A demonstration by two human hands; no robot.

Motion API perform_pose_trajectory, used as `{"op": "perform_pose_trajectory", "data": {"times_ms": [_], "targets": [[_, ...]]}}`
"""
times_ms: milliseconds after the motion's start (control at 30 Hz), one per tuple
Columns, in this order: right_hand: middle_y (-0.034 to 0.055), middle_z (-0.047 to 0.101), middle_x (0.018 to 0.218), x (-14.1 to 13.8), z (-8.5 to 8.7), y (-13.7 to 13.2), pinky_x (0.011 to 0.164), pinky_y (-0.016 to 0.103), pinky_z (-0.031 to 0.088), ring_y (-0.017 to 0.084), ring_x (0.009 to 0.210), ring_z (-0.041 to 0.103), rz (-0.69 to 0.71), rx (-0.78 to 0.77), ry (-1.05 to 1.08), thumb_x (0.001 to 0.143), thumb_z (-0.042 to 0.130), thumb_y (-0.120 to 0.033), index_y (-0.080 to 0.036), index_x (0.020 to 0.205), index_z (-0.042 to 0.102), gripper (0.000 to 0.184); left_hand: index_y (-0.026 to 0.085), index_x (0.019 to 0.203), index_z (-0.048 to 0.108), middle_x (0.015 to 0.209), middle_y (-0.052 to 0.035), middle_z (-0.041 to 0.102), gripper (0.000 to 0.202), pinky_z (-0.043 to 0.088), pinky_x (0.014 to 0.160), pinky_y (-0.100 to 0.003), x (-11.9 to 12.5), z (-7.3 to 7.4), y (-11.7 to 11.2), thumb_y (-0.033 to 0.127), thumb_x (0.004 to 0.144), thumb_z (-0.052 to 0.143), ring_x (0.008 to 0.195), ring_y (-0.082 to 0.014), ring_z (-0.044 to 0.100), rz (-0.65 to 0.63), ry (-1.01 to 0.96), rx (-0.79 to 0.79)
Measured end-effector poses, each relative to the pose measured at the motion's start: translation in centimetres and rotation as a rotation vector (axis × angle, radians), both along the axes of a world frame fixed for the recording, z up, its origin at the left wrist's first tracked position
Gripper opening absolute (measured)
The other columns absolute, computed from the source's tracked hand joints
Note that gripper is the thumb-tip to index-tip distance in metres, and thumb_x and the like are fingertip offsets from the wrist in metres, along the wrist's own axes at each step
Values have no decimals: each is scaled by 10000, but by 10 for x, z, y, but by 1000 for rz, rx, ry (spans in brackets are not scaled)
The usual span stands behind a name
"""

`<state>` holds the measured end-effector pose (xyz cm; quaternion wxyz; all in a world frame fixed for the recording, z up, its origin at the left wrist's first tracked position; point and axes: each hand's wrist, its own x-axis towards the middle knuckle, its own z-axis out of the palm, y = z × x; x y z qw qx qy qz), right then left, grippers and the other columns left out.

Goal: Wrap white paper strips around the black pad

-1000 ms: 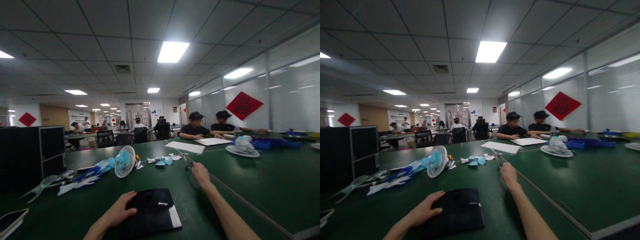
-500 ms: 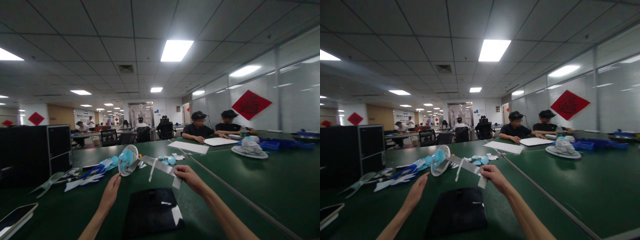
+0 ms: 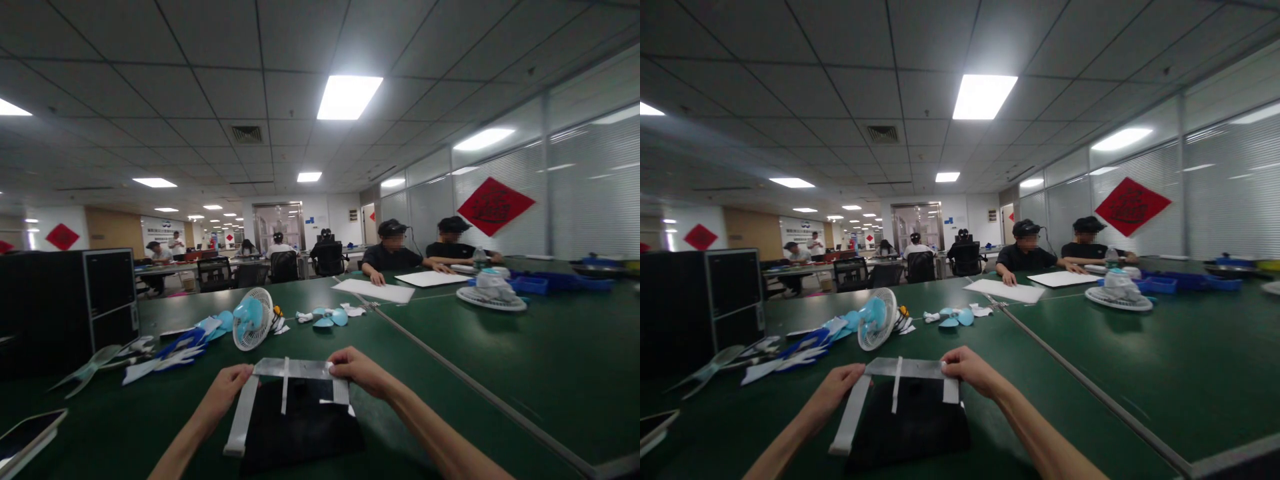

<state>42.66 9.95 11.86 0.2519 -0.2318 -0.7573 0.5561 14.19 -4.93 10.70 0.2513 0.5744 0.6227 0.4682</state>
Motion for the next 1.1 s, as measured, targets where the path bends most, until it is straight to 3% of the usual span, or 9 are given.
{"op": "perform_pose_trajectory", "data": {"times_ms": [200, 333, 433, 600, 867, 1100], "targets": [[-41, 554, 602, 7, 8, -5, 513, 192, 294, 74, 542, 435, -32, -36, -3, 609, 662, -219, -129, 740, 649, 160, 150, 887, 639, 840, -24, 667, 462, 446, 702, -285, 12, 12, -12, 587, 765, 554, 797, -191, 593, -66, -63, -42], [-51, 525, 543, 20, 7, -11, 464, 188, 261, 57, 476, 403, -1, -58, -113, 614, 667, -240, -125, 667, 633, 131, 140, 784, 603, 649, 15, 586, 454, 378, 480, -217, 19, 10, -21, 584, 697, 628, 532, -107, 512, -233, -113, -230], [-57, 512, 519, 27, 0, -14, 464, 186, 290, 57, 463, 408, 38, -45, -239, 607, 636, -184, -126, 646, 636, 70, 139, 741, 585, 563, 27, 557, 426, 357, 439, -206, 19, -2, -18, 558, 688, 645, 456, -92, 492, -321, -40, -342], [-50, 541, 548, 25, -14, -10, 504, 193, 351, 73, 511, 460, -15, 104, -358, 640, 604, -160, -137, 687, 674, 87, 146, 723, 591, 520, 39, 532, 389, 309, 426, -188, 17, -18, -7, 532, 692, 624, 449, -82, 460, -281, 131, -419], [-17, 650, 681, 19, -20, -13, 576, 208, 407, 106, 619, 551, -87, 321, -488, 658, 633, -185, -153, 740, 711, 117, 144, 687, 623, 586, 43, 520, 297, 314, 532, -209, 17, -16, -7, 438, 714, 594, 572, -105, 461, -261, 320, -376], [-16, 666, 697, 19, -23, -11, 558, 204, 405, 117, 638, 573, -103, 367, -504, 652, 644, -197, -167, 746, 712, 120, 149, 713, 644, 634, 36, 520, 293, 297, 546, -216, 18, -16, -7, 437, 719, 587, 615, -120, 450, -230, 406, -372]]}}
